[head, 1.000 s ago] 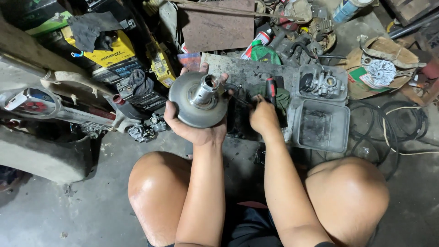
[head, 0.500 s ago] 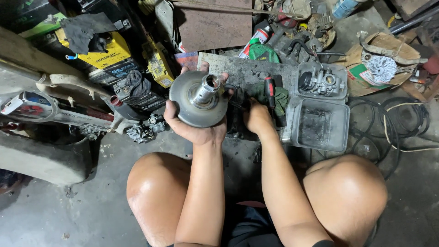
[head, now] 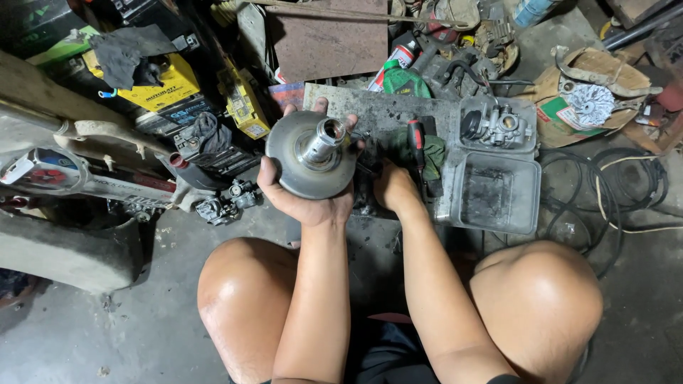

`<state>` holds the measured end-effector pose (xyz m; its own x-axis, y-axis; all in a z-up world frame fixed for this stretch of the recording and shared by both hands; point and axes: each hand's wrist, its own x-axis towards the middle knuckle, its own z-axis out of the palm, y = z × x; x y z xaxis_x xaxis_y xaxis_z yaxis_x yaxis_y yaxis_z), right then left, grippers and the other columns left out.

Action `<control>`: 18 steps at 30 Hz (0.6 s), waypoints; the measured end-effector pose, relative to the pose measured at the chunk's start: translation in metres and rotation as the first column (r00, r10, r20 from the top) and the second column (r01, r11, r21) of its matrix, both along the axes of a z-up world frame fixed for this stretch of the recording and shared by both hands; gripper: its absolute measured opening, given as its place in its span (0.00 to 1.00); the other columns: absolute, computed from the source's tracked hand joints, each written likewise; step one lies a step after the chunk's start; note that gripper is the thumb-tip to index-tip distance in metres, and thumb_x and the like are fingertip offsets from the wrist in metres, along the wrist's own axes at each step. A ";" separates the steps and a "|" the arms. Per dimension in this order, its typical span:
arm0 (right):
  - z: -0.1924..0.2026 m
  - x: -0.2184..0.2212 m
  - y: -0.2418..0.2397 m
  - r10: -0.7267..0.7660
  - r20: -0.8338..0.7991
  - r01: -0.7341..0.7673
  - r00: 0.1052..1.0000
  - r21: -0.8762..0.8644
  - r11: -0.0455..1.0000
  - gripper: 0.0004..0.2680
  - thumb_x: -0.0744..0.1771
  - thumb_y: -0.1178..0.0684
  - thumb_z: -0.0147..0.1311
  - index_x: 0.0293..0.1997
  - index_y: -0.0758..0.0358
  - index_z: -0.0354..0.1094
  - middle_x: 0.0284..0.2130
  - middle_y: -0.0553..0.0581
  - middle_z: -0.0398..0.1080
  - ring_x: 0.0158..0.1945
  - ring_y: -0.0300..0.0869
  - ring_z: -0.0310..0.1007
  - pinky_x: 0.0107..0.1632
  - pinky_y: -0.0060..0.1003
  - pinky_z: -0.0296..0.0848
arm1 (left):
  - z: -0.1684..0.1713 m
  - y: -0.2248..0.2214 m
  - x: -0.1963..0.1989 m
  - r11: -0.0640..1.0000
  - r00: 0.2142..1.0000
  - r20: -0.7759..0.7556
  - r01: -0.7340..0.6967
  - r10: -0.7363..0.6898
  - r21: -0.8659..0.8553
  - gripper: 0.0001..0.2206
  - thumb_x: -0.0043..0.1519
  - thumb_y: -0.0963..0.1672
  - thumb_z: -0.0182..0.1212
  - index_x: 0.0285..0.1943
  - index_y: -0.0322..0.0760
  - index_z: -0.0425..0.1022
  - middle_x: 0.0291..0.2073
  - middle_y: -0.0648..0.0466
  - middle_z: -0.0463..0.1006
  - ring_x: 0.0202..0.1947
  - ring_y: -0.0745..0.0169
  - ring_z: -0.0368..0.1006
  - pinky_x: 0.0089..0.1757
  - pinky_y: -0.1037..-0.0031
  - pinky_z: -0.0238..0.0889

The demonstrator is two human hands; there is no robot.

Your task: Cleaning the surface of a motorcycle pulley using a wire brush to remove debris or rust.

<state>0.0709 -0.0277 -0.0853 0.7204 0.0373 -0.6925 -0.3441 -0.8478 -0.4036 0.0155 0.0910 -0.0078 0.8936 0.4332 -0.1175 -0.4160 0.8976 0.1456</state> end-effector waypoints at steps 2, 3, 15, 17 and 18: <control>-0.006 0.000 -0.001 -0.010 -0.004 0.010 1.000 0.006 1.000 0.21 0.69 0.49 0.46 0.68 0.71 0.61 0.57 0.77 0.70 0.63 0.64 0.70 0.59 0.60 0.74 | -0.002 0.000 0.000 1.000 1.000 0.000 0.003 -0.003 -0.002 0.37 0.56 0.59 0.52 0.73 0.44 0.61 0.64 0.33 0.67 0.53 0.19 0.71 0.39 0.39 0.72; -0.009 0.001 -0.001 -0.018 -0.006 0.018 1.000 0.013 1.000 0.21 0.69 0.49 0.46 0.68 0.71 0.61 0.58 0.77 0.69 0.63 0.64 0.69 0.59 0.60 0.73 | -0.003 0.000 0.000 1.000 1.000 0.002 0.004 -0.004 -0.004 0.37 0.55 0.59 0.53 0.74 0.44 0.61 0.64 0.33 0.67 0.53 0.18 0.71 0.40 0.38 0.72; 0.045 -0.015 -0.039 -0.097 0.248 0.085 0.964 0.060 0.995 0.20 0.69 0.34 0.45 0.56 0.55 0.75 0.51 0.64 0.76 0.63 0.60 0.69 0.64 0.58 0.68 | 0.001 -0.012 -0.003 0.975 0.969 0.123 0.221 -0.216 -0.025 0.39 0.55 0.59 0.54 0.75 0.43 0.59 0.68 0.29 0.62 0.52 0.16 0.70 0.41 0.38 0.71; 0.063 -0.016 -0.050 -0.084 0.285 0.087 0.955 0.003 0.996 0.19 0.69 0.34 0.44 0.57 0.53 0.75 0.52 0.61 0.76 0.63 0.58 0.70 0.63 0.57 0.69 | -0.003 -0.012 -0.002 0.965 0.954 0.147 0.263 -0.261 0.005 0.39 0.55 0.60 0.54 0.75 0.44 0.59 0.68 0.30 0.62 0.53 0.15 0.70 0.41 0.39 0.70; 0.072 -0.016 -0.056 -0.065 0.320 0.086 0.945 -0.054 0.995 0.18 0.70 0.35 0.43 0.57 0.51 0.75 0.53 0.59 0.76 0.63 0.56 0.70 0.63 0.55 0.69 | -0.005 -0.013 -0.002 0.953 0.938 0.169 0.301 -0.302 0.036 0.40 0.54 0.61 0.54 0.75 0.44 0.60 0.68 0.30 0.62 0.53 0.15 0.69 0.41 0.40 0.69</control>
<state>0.0549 -0.0833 -0.0129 0.9021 -0.0641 -0.4267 -0.2715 -0.8530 -0.4457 0.0135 0.0782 -0.0130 0.9887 0.1407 0.0510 -0.1454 0.9837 0.1055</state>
